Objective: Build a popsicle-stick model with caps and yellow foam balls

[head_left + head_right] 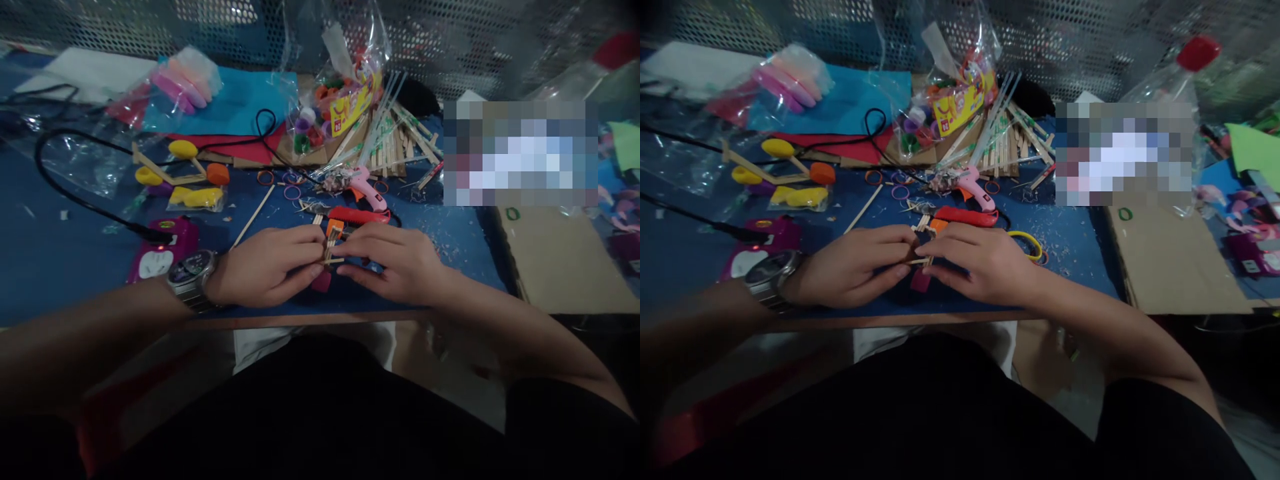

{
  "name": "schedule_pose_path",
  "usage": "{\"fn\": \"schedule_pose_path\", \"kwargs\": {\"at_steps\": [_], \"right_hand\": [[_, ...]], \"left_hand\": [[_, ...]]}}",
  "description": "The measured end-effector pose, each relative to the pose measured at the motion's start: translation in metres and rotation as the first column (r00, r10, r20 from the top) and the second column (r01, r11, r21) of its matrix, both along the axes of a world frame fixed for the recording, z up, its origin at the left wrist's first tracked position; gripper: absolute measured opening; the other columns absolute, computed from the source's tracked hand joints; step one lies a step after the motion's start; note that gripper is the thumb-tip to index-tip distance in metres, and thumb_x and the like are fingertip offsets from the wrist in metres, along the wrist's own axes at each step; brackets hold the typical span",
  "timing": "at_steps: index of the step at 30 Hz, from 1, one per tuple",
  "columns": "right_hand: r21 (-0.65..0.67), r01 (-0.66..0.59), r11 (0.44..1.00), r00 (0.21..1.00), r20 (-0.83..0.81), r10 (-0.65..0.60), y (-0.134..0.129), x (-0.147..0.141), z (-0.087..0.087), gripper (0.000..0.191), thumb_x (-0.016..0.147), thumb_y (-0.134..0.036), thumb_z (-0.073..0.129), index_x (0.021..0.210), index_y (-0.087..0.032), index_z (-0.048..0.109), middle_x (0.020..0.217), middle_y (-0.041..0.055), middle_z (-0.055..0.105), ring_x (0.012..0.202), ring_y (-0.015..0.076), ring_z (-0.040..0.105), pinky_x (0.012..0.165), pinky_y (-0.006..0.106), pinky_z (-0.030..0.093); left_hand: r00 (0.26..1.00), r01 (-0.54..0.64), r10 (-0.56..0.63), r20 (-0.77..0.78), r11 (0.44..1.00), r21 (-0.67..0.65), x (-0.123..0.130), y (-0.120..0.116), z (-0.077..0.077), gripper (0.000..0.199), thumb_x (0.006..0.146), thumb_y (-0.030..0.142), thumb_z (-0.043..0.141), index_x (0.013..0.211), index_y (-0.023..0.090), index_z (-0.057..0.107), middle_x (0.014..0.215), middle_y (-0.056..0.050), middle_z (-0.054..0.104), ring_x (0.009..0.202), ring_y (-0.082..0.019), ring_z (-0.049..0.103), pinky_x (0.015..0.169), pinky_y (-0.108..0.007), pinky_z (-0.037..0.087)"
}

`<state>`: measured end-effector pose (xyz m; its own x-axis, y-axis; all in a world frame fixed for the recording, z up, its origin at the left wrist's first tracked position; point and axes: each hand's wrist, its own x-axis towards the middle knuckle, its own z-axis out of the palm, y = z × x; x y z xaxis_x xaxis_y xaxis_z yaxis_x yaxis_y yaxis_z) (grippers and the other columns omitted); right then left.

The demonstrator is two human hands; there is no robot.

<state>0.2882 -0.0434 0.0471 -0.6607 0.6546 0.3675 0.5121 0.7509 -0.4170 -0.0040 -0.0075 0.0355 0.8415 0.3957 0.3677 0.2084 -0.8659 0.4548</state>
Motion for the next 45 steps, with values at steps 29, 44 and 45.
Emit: {"fn": "schedule_pose_path", "kwargs": {"at_steps": [29, 44, 45], "right_hand": [[0.147, -0.065, 0.987, 0.97, -0.223, 0.097, -0.001, -0.01, -0.02, 0.011, 0.108, -0.018, 0.085, 0.106, -0.025, 0.077, 0.093, 0.0002, 0.084, 0.078, 0.0156, 0.08, 0.065, 0.028, 0.057], [0.163, 0.054, 0.985, 0.953, -0.303, -0.002, 0.019, 0.004, -0.015, 0.009, 0.103, -0.025, 0.091, 0.1, -0.028, 0.083, 0.088, 0.0002, 0.086, 0.073, 0.0188, 0.079, 0.067, 0.033, 0.061], [0.163, 0.076, 0.984, 0.952, -0.307, -0.023, 0.021, 0.004, -0.016, 0.009, 0.103, -0.026, 0.091, 0.099, -0.028, 0.083, 0.086, -0.0001, 0.086, 0.071, 0.0185, 0.078, 0.065, 0.033, 0.06]], "left_hand": [[0.956, -0.054, 0.083, 0.282, 0.993, -0.109, 0.007, -0.009, -0.022, 0.007, 0.114, 0.022, 0.074, 0.118, 0.027, 0.075, 0.103, -0.005, 0.083, 0.094, -0.021, 0.081, 0.082, -0.032, 0.061], [0.954, -0.02, 0.061, 0.294, 0.99, -0.14, 0.008, -0.014, -0.02, 0.008, 0.113, 0.021, 0.074, 0.115, 0.027, 0.079, 0.103, -0.004, 0.085, 0.093, -0.019, 0.082, 0.085, -0.03, 0.063], [0.954, -0.004, 0.047, 0.298, 0.99, -0.141, 0.007, -0.014, -0.02, 0.006, 0.114, 0.022, 0.075, 0.116, 0.026, 0.079, 0.103, -0.004, 0.085, 0.094, -0.019, 0.082, 0.086, -0.03, 0.064]]}}
